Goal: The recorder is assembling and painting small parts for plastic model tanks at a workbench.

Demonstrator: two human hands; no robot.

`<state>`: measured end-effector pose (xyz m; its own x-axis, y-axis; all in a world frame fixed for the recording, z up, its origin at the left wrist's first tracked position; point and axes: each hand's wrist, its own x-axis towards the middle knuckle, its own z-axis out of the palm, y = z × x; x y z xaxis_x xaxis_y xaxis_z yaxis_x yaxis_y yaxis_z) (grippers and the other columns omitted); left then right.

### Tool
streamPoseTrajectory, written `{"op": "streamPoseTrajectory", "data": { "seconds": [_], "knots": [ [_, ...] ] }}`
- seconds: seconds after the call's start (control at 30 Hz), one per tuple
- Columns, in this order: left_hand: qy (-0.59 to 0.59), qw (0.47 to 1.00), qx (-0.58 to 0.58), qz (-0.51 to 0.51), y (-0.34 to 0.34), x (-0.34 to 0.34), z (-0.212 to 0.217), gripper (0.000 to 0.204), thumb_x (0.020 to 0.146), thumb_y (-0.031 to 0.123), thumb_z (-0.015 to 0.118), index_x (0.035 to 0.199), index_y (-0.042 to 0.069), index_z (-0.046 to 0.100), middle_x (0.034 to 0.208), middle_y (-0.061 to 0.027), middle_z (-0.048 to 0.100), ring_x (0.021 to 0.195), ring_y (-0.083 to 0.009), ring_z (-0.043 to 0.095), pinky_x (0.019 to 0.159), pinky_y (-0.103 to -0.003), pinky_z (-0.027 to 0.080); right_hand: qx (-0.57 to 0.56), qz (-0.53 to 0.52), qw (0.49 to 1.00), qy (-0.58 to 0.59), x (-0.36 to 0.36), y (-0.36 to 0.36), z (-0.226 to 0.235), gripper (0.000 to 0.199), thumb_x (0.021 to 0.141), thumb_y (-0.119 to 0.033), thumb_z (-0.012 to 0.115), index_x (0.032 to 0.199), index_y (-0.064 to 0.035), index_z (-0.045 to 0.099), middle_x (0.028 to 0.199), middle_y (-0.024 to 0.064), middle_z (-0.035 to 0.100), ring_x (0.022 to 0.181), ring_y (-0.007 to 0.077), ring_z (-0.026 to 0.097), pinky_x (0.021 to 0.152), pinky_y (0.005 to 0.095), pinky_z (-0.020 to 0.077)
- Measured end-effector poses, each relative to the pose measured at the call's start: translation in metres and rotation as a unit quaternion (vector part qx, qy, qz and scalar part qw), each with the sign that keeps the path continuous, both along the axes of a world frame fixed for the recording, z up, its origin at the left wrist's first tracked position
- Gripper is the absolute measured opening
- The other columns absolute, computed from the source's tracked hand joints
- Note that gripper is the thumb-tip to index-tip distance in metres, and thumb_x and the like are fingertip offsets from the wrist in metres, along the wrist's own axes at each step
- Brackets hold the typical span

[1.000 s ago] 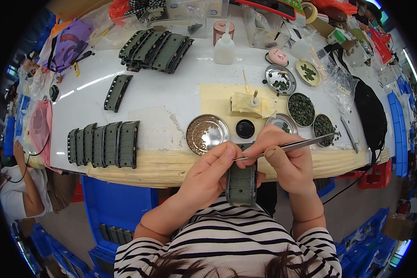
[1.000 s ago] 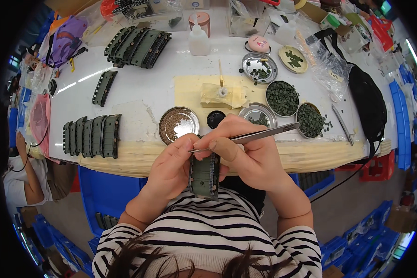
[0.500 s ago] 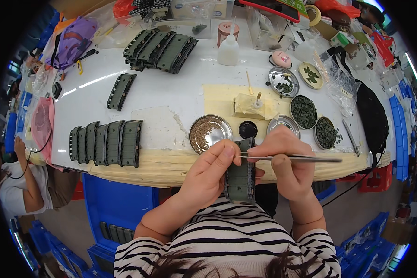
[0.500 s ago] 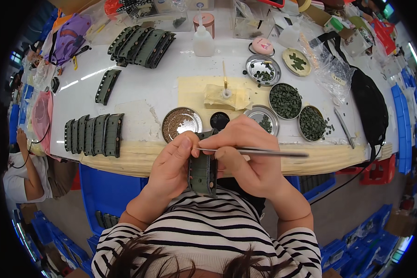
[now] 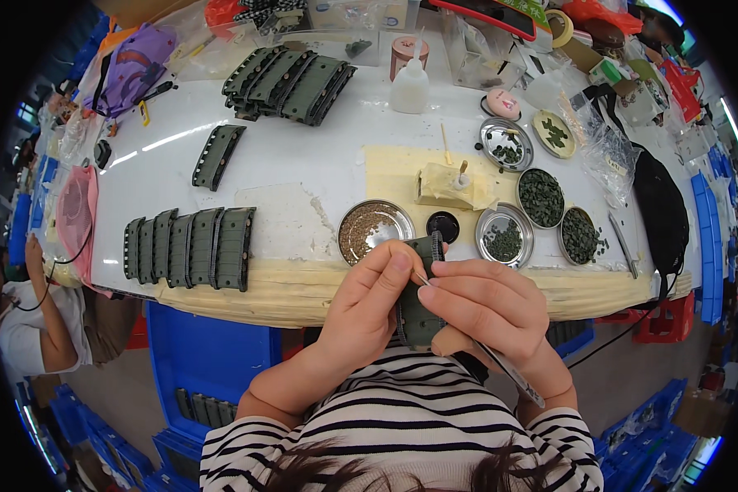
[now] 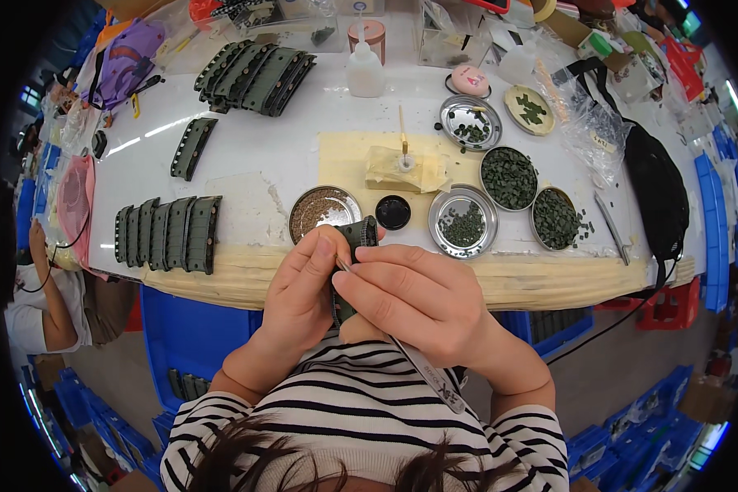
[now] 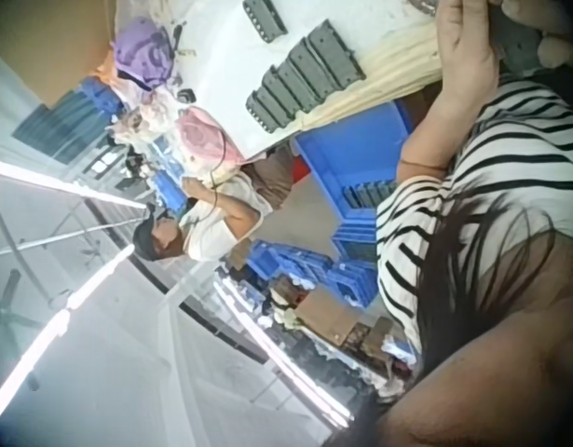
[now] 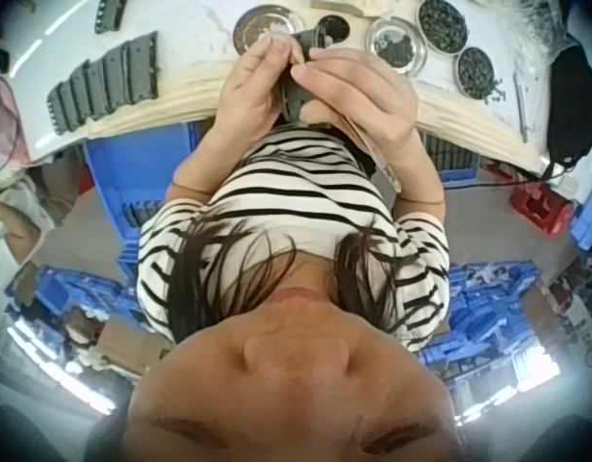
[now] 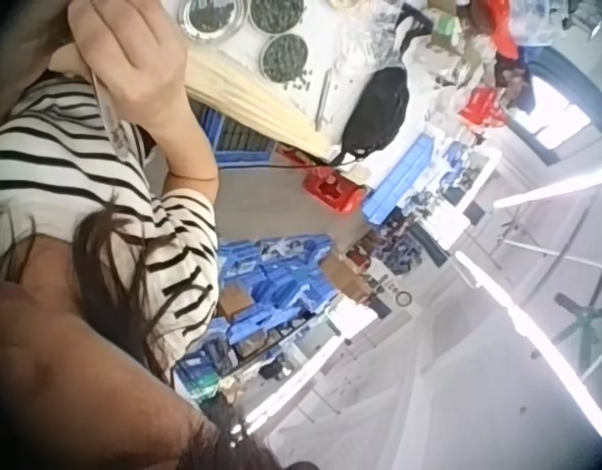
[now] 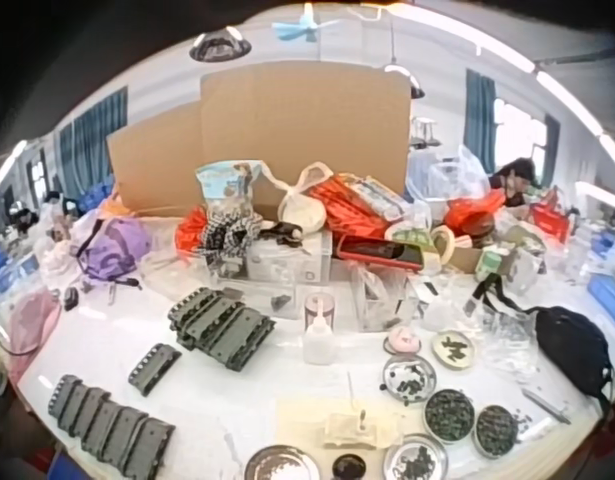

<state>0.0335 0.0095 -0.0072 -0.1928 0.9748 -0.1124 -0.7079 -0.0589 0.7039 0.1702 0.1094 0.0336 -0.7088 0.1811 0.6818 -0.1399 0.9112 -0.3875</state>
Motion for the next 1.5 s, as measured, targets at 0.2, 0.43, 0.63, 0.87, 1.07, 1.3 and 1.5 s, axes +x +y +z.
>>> {"op": "streamPoseTrajectory", "data": {
  "seconds": [0.2,0.43,0.63,0.87,1.07,1.3,1.5],
  "knots": [
    [0.02,1.0,0.003,0.001,0.0,-0.001,0.001,0.027,0.105,0.024,0.039,0.092,0.004,0.051,0.089,0.0007,0.049,0.085,-0.0065,0.044,0.082,-0.022,0.038,0.008,0.004,1.0,-0.008,0.0,0.001,0.001,0.034,0.068,-0.016,0.07,0.098,0.0008,0.068,0.09,0.0095,0.067,0.084,0.026,0.067,0.067,0.0317,0.0576],
    [0.067,0.998,0.001,-0.001,-0.002,-0.004,-0.002,0.026,0.104,0.024,0.04,0.092,0.005,0.052,0.087,0.0014,0.048,0.084,-0.0062,0.043,0.081,-0.021,0.037,-0.004,0.005,1.0,-0.024,0.001,0.002,-0.001,0.039,0.073,-0.03,0.072,0.1,-0.0019,0.069,0.09,0.0085,0.066,0.086,0.028,0.068,0.069,0.0332,0.0565],
    [0.088,0.996,-0.001,0.003,-0.003,-0.005,-0.003,0.026,0.104,0.024,0.041,0.091,0.005,0.052,0.087,0.0016,0.049,0.084,-0.0059,0.043,0.081,-0.021,0.036,-0.001,0.004,1.0,-0.027,0.0,0.001,-0.002,0.039,0.074,-0.031,0.072,0.1,-0.0021,0.069,0.089,0.0085,0.066,0.086,0.0283,0.068,0.068,0.0327,0.0559],
    [0.078,0.997,-0.004,-0.004,-0.006,-0.007,0.002,0.025,0.102,0.018,0.043,0.123,0.004,0.043,0.118,-0.0114,0.054,0.104,-0.014,0.056,0.095,-0.029,0.043,-0.149,-0.004,0.988,0.033,0.006,0.004,-0.002,0.016,0.082,-0.009,0.065,0.094,0.0017,0.068,0.086,0.0106,0.067,0.08,0.025,0.067,0.067,0.0313,0.0533],
    [-0.161,0.985,-0.012,0.061,-0.009,-0.016,0.012,0.075,0.09,-0.001,0.054,0.152,0.014,0.013,0.127,-0.0138,0.055,0.112,-0.0247,0.06,0.109,-0.044,0.04,-0.299,-0.161,0.94,0.017,0.012,0.019,-0.026,0.015,0.092,-0.007,0.056,0.09,-0.0003,0.069,0.079,0.0059,0.067,0.075,0.0183,0.052,0.07,0.0298,0.0425],
    [-0.264,0.961,0.044,0.07,-0.014,-0.018,0.008,0.044,0.094,0.004,0.051,0.135,0.016,0.039,0.124,-0.0123,0.057,0.118,-0.0254,0.056,0.105,-0.046,0.044,-0.229,-0.206,0.95,-0.046,0.006,0.026,-0.042,0.012,0.09,-0.014,0.062,0.09,-0.0057,0.072,0.075,0.0009,0.066,0.078,0.0184,0.047,0.072,0.0306,0.0397],
    [-0.178,0.978,-0.019,0.108,-0.015,-0.021,0.01,0.034,0.098,0.011,0.048,0.131,0.015,0.041,0.123,-0.0175,0.057,0.112,-0.0259,0.06,0.091,-0.043,0.054,-0.207,-0.212,0.954,-0.053,0.004,0.028,-0.044,0.012,0.089,-0.016,0.064,0.091,-0.0064,0.072,0.074,0.0002,0.065,0.077,0.0191,0.047,0.074,0.0313,0.0392]
  ]
}}
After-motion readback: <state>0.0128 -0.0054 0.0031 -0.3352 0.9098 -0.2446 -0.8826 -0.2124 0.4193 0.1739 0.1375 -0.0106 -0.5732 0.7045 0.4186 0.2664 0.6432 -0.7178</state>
